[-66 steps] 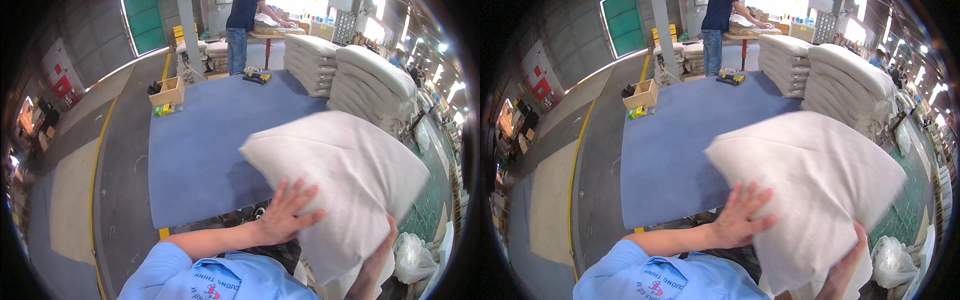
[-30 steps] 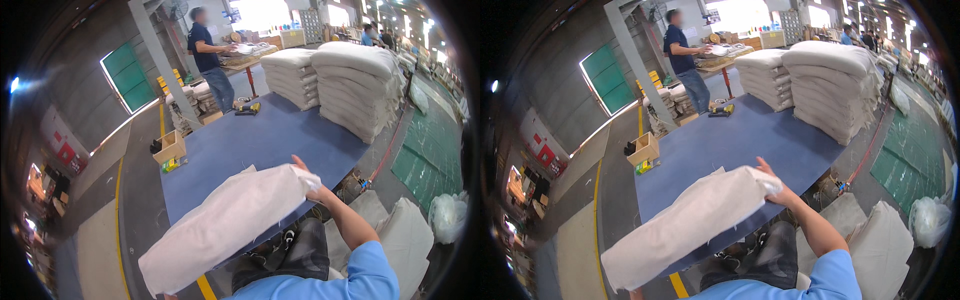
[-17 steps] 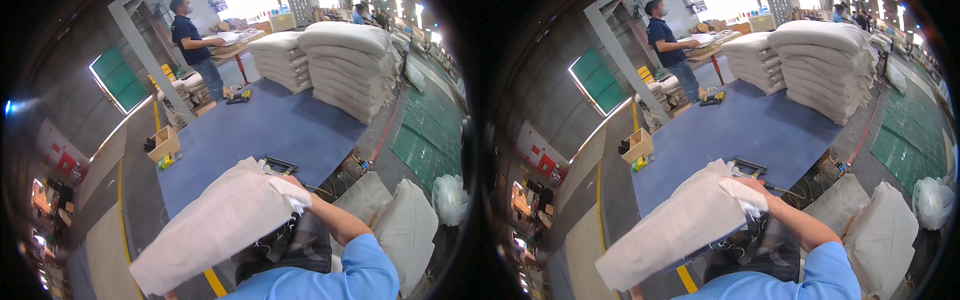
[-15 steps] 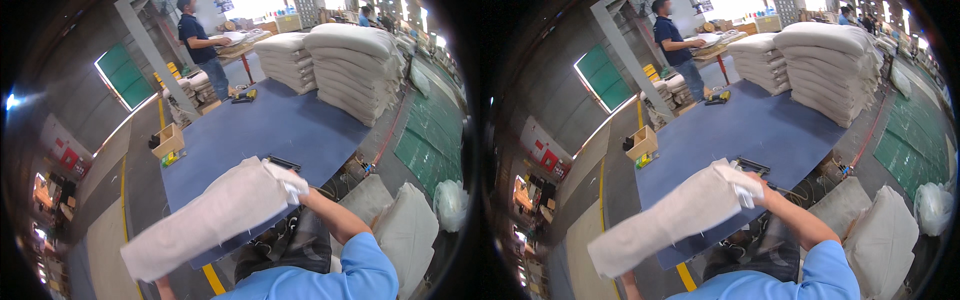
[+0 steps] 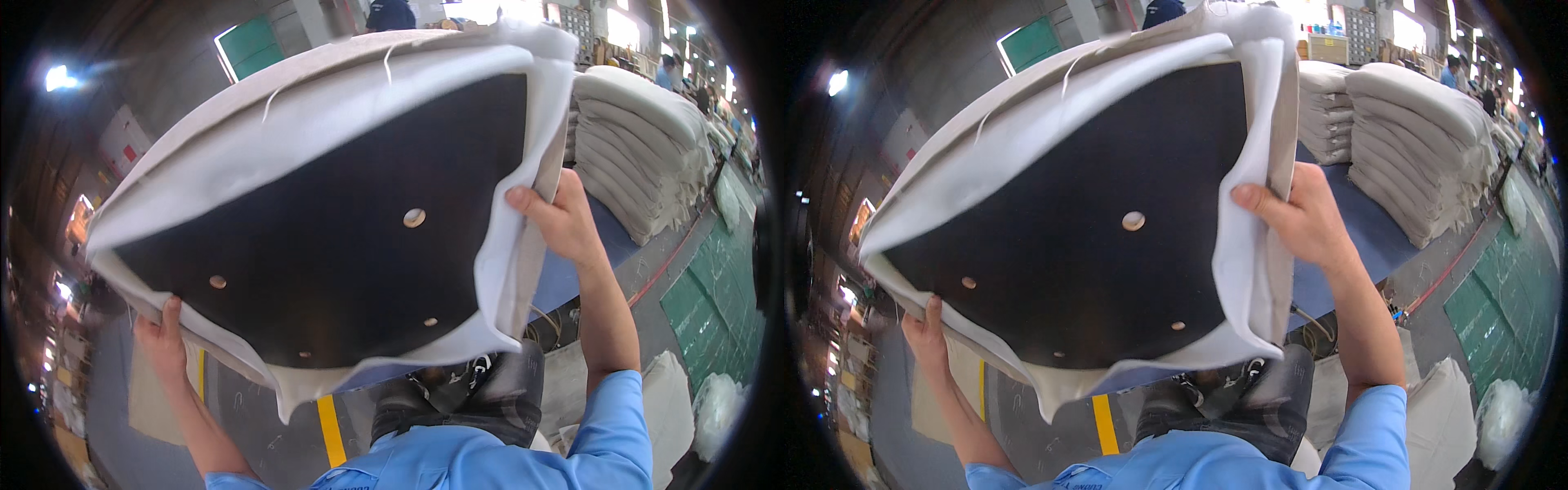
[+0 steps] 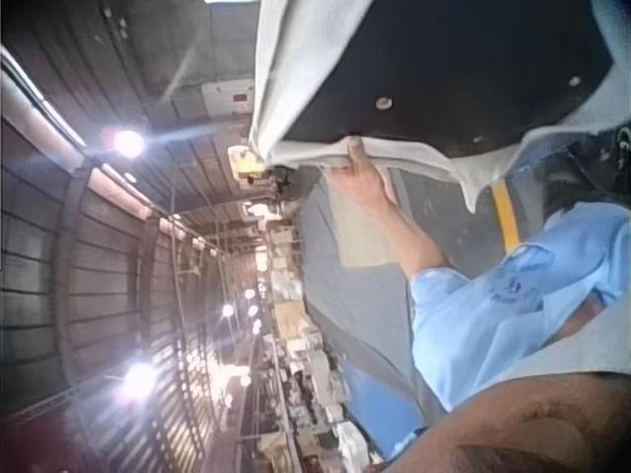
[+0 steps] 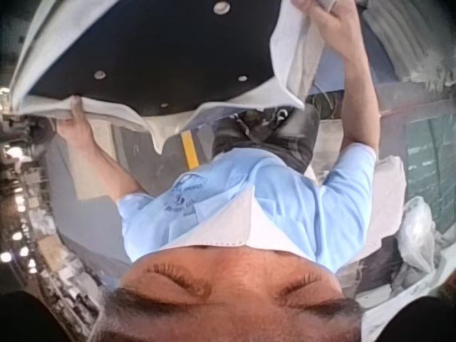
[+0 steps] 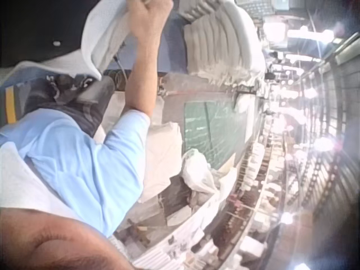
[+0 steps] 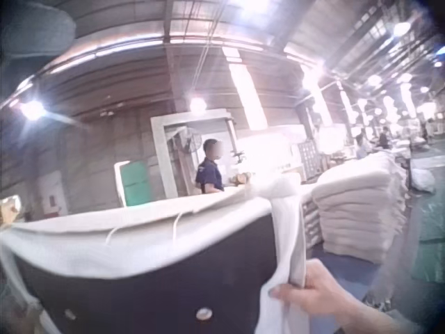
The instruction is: The person stretches and secures white fabric over a black chair base using a staple gun. They repeatedly fold edges, pull the fabric taut, and staple it in place while working at a blue workbench in a factory setting.
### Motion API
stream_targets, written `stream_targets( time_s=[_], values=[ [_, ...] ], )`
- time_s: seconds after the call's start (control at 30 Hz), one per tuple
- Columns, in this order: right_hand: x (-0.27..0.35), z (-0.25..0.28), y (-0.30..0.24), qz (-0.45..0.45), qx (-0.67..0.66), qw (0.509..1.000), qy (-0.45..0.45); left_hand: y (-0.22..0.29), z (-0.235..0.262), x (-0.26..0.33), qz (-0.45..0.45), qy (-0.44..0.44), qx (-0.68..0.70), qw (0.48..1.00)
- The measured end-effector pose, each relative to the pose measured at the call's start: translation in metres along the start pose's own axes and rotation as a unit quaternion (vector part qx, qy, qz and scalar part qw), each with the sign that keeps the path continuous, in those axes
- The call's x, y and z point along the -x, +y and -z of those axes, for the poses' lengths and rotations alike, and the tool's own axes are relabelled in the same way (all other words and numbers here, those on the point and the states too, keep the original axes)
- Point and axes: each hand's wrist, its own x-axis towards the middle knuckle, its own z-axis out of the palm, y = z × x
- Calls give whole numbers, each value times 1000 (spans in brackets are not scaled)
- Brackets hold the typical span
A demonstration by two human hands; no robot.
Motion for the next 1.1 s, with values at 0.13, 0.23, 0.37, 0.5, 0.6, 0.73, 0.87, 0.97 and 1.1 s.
stream_targets(
  time_s=[0.13,0.23,0.37,0.5,0.6,0.73,0.87,0.97,1.1],
  values=[
    [-17,-23,25,-96,-19,995,-23,-23,-42,6,79,-35,-2,996],
    [-29,-58,81,-194,-14,979,-62,-77,-83,13,167,-127,-49,976],
    [-48,-130,171,-263,-15,960,-93,-171,-139,29,212,-157,9,965],
    [-55,-173,250,-336,81,933,-103,-232,-206,40,316,-185,22,930],
    [-41,-173,296,-356,170,911,-123,-259,-245,54,424,-274,92,858],
    [-13,-190,305,-346,190,895,-209,-296,-215,101,565,-226,182,773],
    [53,-155,282,-361,264,863,-237,-291,-175,180,589,-258,261,720],
    [107,-128,254,-409,215,853,-244,-281,-133,228,634,-256,303,664],
    [168,-82,251,-514,92,807,-278,-259,-92,282,677,-305,235,627]
  ],
)
